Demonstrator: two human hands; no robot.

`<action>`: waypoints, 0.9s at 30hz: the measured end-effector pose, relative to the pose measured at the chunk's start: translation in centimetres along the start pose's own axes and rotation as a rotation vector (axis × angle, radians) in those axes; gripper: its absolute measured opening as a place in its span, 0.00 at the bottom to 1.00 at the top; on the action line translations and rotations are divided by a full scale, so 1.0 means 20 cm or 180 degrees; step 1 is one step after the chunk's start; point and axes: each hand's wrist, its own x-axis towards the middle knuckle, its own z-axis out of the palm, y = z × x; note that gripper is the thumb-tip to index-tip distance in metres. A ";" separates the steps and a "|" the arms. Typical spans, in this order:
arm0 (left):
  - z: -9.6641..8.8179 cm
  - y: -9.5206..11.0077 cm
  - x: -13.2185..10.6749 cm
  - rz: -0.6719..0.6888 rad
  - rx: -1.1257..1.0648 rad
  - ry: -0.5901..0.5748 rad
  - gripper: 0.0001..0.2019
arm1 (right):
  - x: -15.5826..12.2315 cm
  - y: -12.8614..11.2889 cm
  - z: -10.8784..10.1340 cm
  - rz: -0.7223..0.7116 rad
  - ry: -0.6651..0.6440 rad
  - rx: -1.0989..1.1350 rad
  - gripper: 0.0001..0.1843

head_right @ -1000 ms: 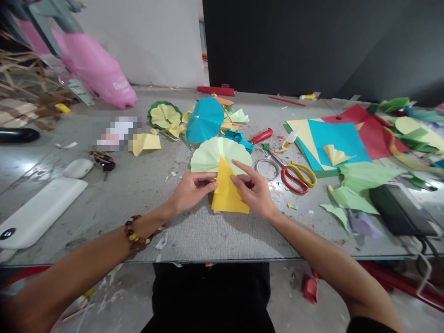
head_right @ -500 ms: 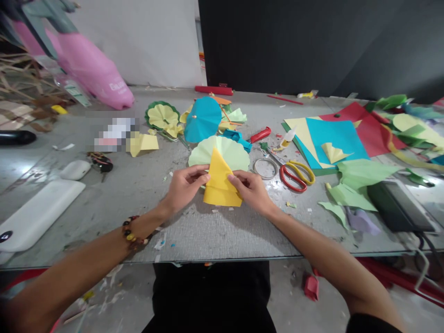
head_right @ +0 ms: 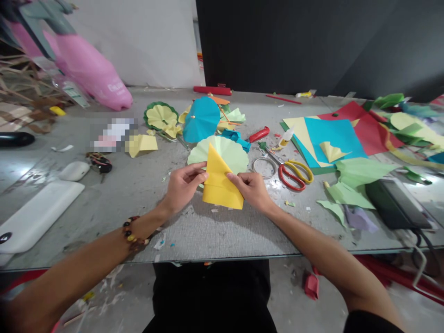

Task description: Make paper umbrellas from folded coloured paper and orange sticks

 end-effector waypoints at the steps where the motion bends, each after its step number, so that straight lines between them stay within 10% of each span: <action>1: 0.00 0.00 0.00 -0.0022 -0.0006 -0.0002 0.16 | 0.00 0.00 0.00 0.0017 -0.0037 0.0006 0.36; 15: -0.04 -0.05 0.04 0.0065 0.0151 0.0362 0.17 | 0.00 0.02 0.00 -0.0315 -0.0598 0.0157 0.20; 27: -0.03 0.00 0.00 0.0532 0.0543 -0.0091 0.17 | -0.01 0.02 -0.01 -0.0166 -0.0487 0.0259 0.22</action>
